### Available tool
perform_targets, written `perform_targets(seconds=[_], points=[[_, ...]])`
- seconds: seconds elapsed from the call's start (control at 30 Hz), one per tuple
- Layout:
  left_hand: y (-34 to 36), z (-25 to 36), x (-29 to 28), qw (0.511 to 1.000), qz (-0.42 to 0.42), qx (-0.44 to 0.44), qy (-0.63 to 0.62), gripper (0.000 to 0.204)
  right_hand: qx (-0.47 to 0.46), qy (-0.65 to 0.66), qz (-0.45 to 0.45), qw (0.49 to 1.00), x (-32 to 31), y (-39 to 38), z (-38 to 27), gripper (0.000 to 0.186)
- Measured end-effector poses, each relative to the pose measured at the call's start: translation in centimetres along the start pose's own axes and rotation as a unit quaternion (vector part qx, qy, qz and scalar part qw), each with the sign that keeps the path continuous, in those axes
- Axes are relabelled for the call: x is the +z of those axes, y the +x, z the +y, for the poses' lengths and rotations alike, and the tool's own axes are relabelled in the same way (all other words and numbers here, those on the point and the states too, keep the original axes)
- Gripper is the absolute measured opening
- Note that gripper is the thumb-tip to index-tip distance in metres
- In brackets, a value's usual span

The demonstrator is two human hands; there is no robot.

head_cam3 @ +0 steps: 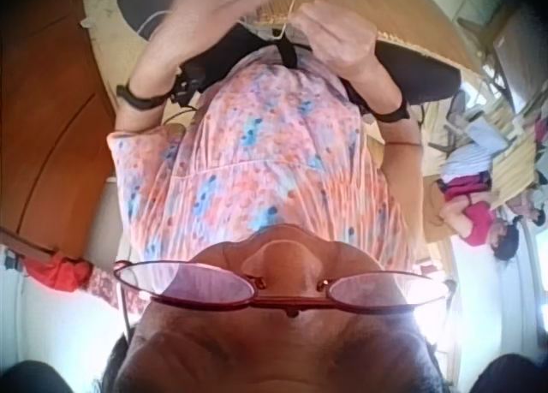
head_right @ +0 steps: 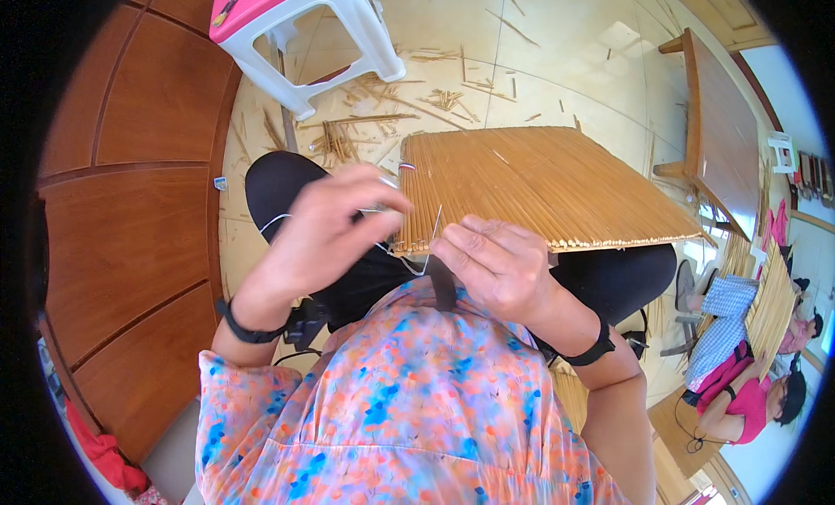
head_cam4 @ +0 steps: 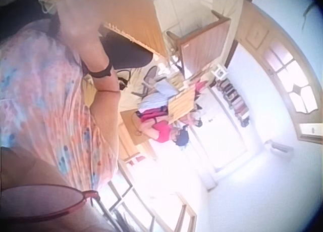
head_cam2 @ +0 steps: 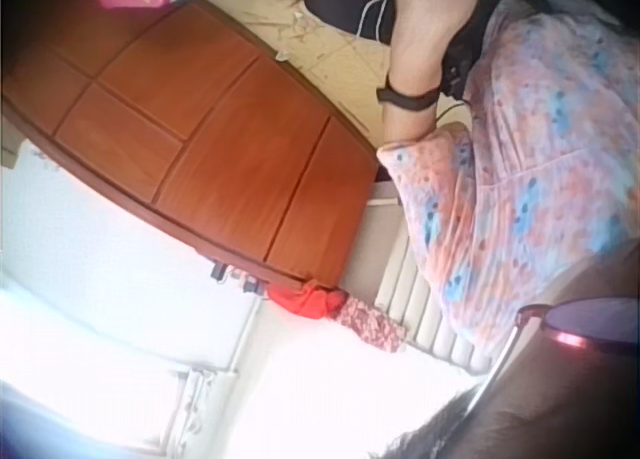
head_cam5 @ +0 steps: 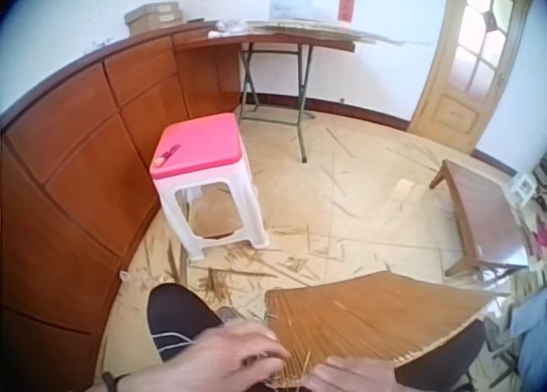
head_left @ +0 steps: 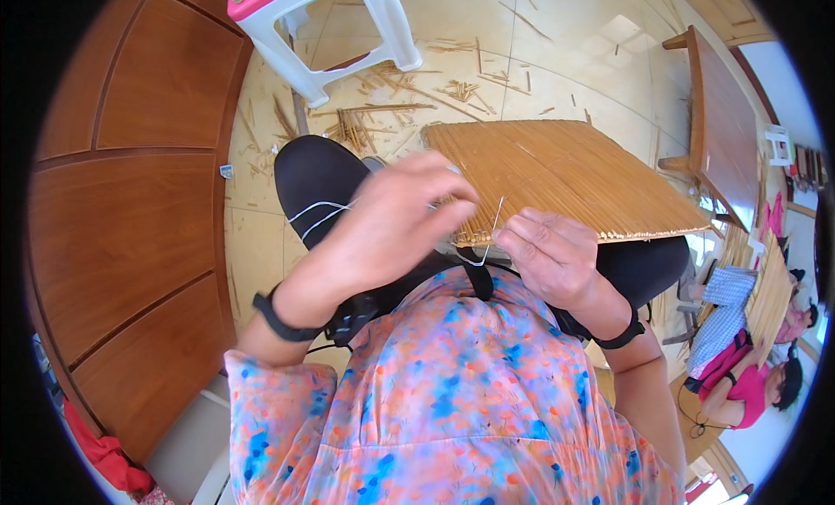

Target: The person prepares a bamboo mat by using shears to trim pieces and a utility knife to score the surface, then uses a needle and thread to sew along the edge of the mat, pulling the thread through several times.

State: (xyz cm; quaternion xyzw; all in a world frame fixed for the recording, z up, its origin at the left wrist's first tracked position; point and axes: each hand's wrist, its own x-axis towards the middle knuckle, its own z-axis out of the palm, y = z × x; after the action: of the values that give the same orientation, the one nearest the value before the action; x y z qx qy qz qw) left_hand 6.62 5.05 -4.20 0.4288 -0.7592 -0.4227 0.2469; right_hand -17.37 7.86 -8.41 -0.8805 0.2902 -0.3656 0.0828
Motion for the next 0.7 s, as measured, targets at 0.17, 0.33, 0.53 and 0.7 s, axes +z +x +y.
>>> perform_targets(seconds=[0.17,0.33,0.53,0.7], points=[[2.2,-1.4,4.0,0.962,-0.125,-0.125,-0.210,0.014,0.009,-0.012,0.004,1.000,-0.4,-1.2,-0.1,0.025],[2.6,-1.4,4.8,0.933,-0.181,-0.162,-0.267,0.016,0.025,-0.001,0.008,1.000,-0.3,-2.3,-0.4,0.024],[3.5,-1.8,6.3,0.920,-0.028,-0.180,-0.348,0.016,0.069,-0.030,0.008,0.997,-0.6,-1.4,0.2,0.020],[5.8,-1.8,4.1,0.896,0.088,-0.169,-0.401,0.017,0.041,0.008,-0.012,0.999,-0.3,-1.2,0.1,0.020]])
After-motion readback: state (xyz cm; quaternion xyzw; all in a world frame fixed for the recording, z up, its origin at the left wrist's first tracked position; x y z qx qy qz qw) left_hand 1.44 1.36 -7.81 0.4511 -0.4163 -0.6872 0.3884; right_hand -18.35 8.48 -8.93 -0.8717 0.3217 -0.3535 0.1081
